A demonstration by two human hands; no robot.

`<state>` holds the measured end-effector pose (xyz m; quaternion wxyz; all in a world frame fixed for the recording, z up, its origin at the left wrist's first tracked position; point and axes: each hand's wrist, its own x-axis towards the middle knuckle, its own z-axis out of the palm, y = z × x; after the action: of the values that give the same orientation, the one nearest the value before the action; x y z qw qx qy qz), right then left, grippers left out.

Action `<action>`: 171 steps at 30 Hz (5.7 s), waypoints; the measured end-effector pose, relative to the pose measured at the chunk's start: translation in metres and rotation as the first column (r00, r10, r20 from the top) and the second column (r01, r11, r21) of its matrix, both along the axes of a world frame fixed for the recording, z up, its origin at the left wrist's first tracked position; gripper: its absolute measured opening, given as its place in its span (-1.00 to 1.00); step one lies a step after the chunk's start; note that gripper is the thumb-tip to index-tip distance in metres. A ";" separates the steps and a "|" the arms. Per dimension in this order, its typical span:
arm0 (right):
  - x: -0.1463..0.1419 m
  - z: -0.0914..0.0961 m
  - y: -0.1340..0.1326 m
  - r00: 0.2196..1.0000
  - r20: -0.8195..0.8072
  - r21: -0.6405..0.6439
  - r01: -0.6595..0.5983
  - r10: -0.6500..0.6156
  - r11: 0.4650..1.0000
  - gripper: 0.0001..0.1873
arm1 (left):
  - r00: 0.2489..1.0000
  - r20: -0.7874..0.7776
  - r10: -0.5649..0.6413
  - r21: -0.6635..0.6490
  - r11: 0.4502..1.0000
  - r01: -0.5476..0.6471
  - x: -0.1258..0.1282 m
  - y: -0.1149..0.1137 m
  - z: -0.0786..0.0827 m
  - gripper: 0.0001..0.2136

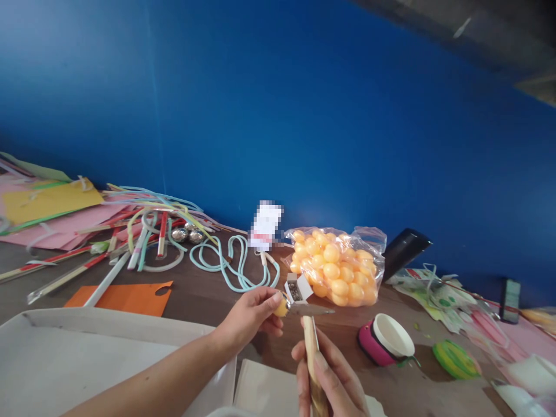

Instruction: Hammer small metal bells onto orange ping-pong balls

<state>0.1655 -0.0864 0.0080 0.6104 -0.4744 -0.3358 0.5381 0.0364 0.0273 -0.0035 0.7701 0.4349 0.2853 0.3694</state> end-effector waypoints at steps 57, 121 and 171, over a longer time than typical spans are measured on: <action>-0.004 0.006 -0.002 0.995 -0.078 -0.042 0.053 -0.056 0.998 -0.64 | 1.000 0.001 -0.001 0.009 1.000 0.001 0.001 0.000 -0.003 -0.69; -0.010 -0.032 0.012 0.943 0.329 -0.081 0.076 -0.045 0.994 -0.33 | 0.965 -0.124 0.232 0.139 0.967 -0.214 0.001 -0.002 0.003 -0.64; -0.004 0.001 0.013 0.954 0.288 0.020 0.076 -0.079 0.997 -0.54 | 0.967 0.026 -0.253 0.000 0.967 0.253 0.003 -0.020 0.008 -0.63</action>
<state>0.1618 -0.0730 0.0086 0.5777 -0.5580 -0.4048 0.4371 0.0390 0.0076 0.0049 0.8153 0.4617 0.2182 0.2731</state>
